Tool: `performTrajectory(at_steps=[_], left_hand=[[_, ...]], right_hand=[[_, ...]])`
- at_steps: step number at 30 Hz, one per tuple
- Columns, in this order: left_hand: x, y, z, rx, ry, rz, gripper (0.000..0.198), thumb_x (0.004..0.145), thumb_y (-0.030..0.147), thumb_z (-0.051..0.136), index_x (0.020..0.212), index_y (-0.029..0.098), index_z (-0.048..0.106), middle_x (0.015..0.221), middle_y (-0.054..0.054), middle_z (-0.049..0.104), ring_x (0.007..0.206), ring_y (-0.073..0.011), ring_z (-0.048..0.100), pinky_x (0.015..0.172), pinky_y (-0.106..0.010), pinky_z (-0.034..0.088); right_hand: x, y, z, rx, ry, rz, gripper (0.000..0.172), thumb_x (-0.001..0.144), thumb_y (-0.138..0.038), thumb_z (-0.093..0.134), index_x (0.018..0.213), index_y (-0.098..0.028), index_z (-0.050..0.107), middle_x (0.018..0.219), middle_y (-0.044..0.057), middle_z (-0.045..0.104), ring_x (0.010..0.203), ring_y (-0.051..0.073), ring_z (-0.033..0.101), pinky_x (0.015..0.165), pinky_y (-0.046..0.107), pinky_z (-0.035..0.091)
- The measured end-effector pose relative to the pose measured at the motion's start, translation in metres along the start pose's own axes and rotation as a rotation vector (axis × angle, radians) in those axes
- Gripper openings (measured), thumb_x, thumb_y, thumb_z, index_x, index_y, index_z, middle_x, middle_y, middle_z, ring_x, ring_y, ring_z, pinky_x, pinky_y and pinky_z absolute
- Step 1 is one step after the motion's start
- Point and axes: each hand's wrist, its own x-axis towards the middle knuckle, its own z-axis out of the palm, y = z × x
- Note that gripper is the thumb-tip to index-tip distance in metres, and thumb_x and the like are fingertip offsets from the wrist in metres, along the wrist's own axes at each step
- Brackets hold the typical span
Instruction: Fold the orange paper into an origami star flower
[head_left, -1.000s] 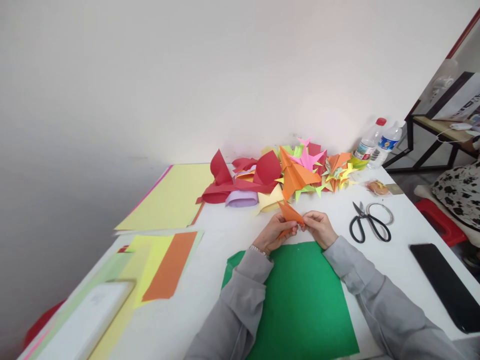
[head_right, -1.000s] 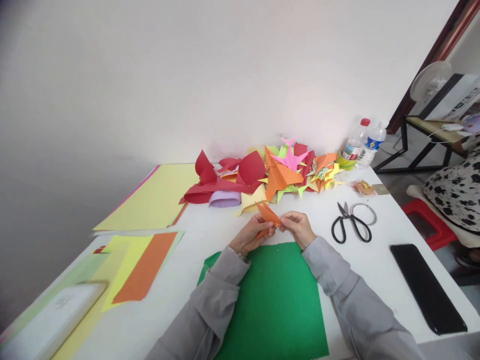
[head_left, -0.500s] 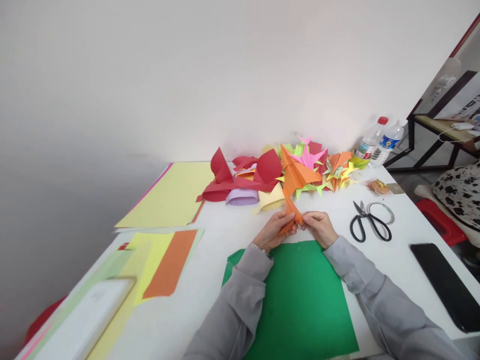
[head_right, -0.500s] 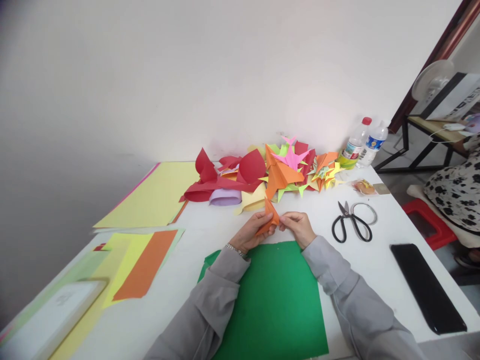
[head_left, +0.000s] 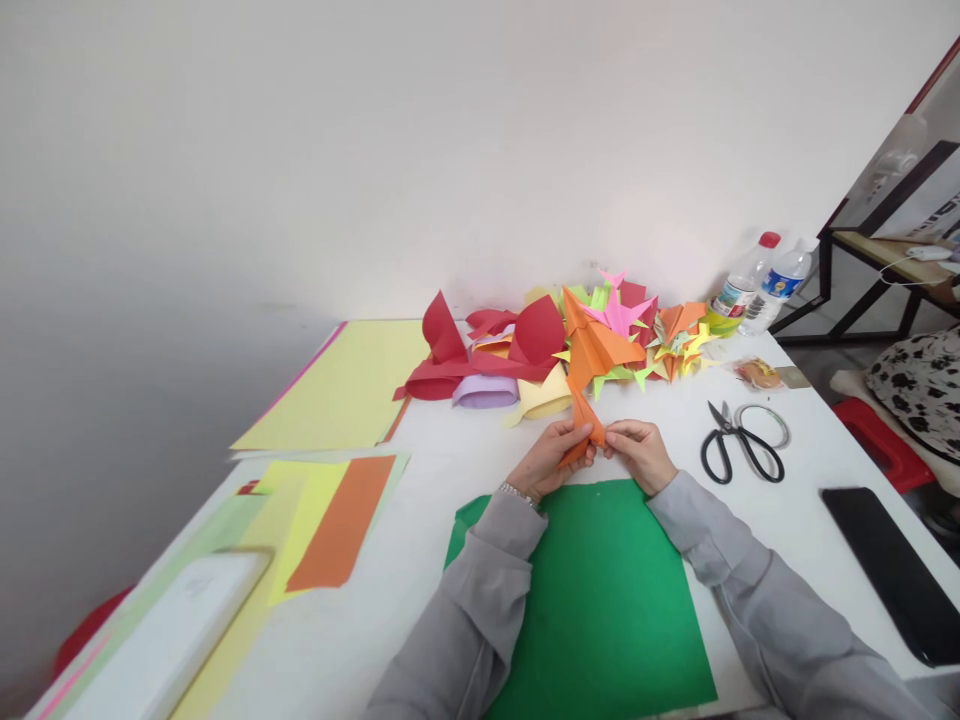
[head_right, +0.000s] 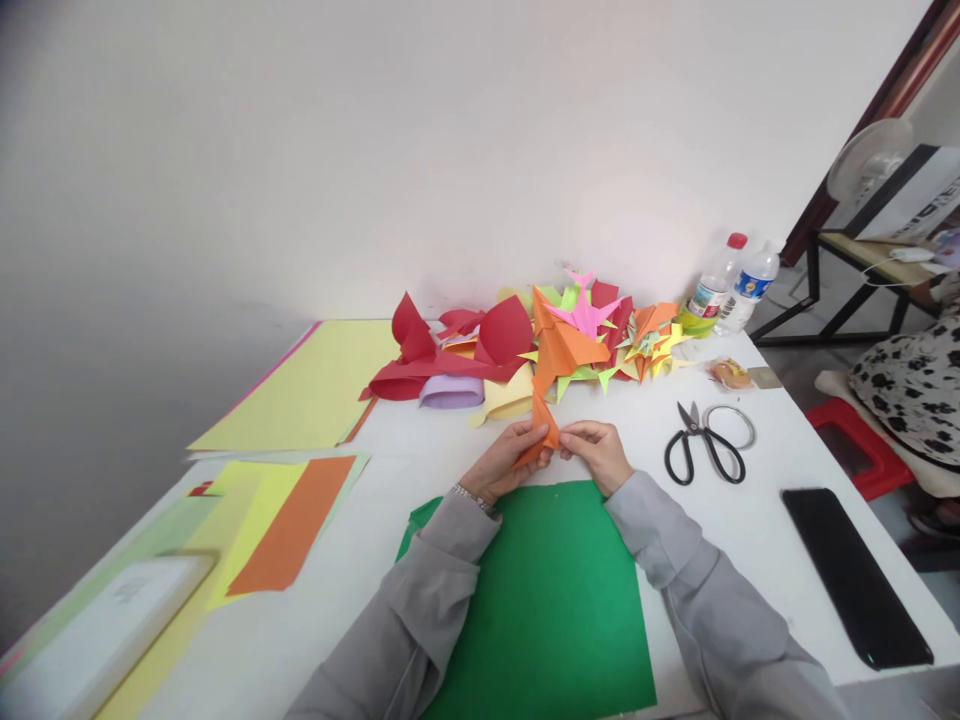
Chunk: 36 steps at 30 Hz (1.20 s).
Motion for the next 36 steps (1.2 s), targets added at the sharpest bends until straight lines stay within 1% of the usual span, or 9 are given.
performTrajectory(at_steps=[3,12,15,18,22,25,29,33,36], left_hand=[[0.0021,-0.0018,-0.0005,0.02,0.025,0.033,0.025,0.073,0.032,0.071,0.077,0.008,0.065,0.059,-0.004,0.062,0.049,-0.0078,0.054,0.052,-0.02,0.041],[0.0055,-0.0061,-0.0033,0.081,0.094,0.114,0.024,0.07,0.032,0.073,0.073,0.009,0.066,0.056,-0.003,0.063,0.048,-0.0092,0.054,0.051,-0.022,0.041],[0.0054,-0.0058,-0.0029,0.1,0.097,0.115,0.024,0.069,0.031,0.074,0.071,0.009,0.066,0.055,-0.004,0.063,0.047,-0.0097,0.055,0.05,-0.022,0.041],[0.0055,-0.0061,-0.003,0.112,0.1,0.111,0.024,0.068,0.032,0.074,0.07,0.009,0.066,0.054,-0.003,0.063,0.048,-0.0101,0.055,0.051,-0.023,0.042],[0.0065,-0.0075,-0.0042,0.122,0.1,0.099,0.025,0.068,0.033,0.074,0.07,0.009,0.067,0.053,-0.003,0.062,0.048,-0.0101,0.055,0.051,-0.023,0.042],[0.0071,-0.0078,-0.0041,0.141,0.101,0.097,0.027,0.068,0.035,0.074,0.069,0.009,0.066,0.053,-0.003,0.062,0.047,-0.0105,0.055,0.051,-0.024,0.042],[0.0065,-0.0065,-0.0017,0.149,0.124,0.116,0.028,0.066,0.037,0.074,0.069,0.01,0.066,0.053,-0.003,0.062,0.047,-0.0106,0.054,0.051,-0.024,0.041],[0.0055,-0.005,0.0,0.149,0.149,0.112,0.027,0.065,0.035,0.075,0.069,0.01,0.066,0.052,-0.001,0.061,0.047,-0.0102,0.053,0.052,-0.024,0.041],[0.0057,-0.005,-0.0011,0.141,0.151,0.118,0.026,0.066,0.035,0.074,0.068,0.01,0.066,0.052,-0.002,0.061,0.047,-0.0105,0.053,0.051,-0.024,0.041]], right_hand=[[0.0008,-0.0003,-0.0002,0.023,0.014,-0.01,0.018,0.062,-0.027,0.078,0.074,-0.017,0.07,0.055,-0.001,0.066,0.049,0.012,0.057,0.052,0.025,0.045],[0.0003,-0.0013,-0.0001,0.035,-0.051,-0.039,0.028,0.06,-0.017,0.075,0.084,-0.019,0.061,0.068,-0.001,0.066,0.056,0.012,0.058,0.051,0.024,0.046],[0.0011,0.0001,-0.0008,0.023,-0.071,-0.034,0.03,0.059,-0.016,0.074,0.085,-0.02,0.059,0.068,-0.002,0.063,0.058,0.012,0.057,0.051,0.024,0.046],[0.002,0.0003,-0.0016,0.017,-0.052,-0.078,0.032,0.058,-0.014,0.075,0.083,-0.022,0.057,0.074,-0.002,0.062,0.06,0.012,0.056,0.053,0.024,0.045],[0.0018,-0.0013,-0.0023,-0.069,-0.054,-0.17,0.017,0.061,-0.017,0.073,0.073,-0.02,0.062,0.079,0.0,0.061,0.065,0.012,0.056,0.056,0.025,0.046],[0.0014,-0.0012,-0.0031,-0.117,-0.069,-0.177,0.008,0.065,-0.021,0.072,0.07,-0.02,0.065,0.077,0.0,0.06,0.06,0.012,0.054,0.054,0.025,0.046],[0.0022,0.0011,-0.005,-0.143,-0.06,-0.171,0.008,0.068,-0.022,0.069,0.075,-0.02,0.066,0.071,-0.001,0.06,0.056,0.011,0.054,0.053,0.026,0.046],[0.0031,0.0019,-0.006,-0.258,-0.059,-0.259,0.004,0.069,-0.021,0.067,0.072,-0.02,0.069,0.076,0.002,0.061,0.067,0.014,0.057,0.06,0.027,0.048],[0.002,0.0006,-0.0052,-0.273,-0.082,-0.244,0.008,0.071,-0.024,0.067,0.078,-0.021,0.07,0.079,0.003,0.061,0.063,0.013,0.057,0.058,0.027,0.048]])
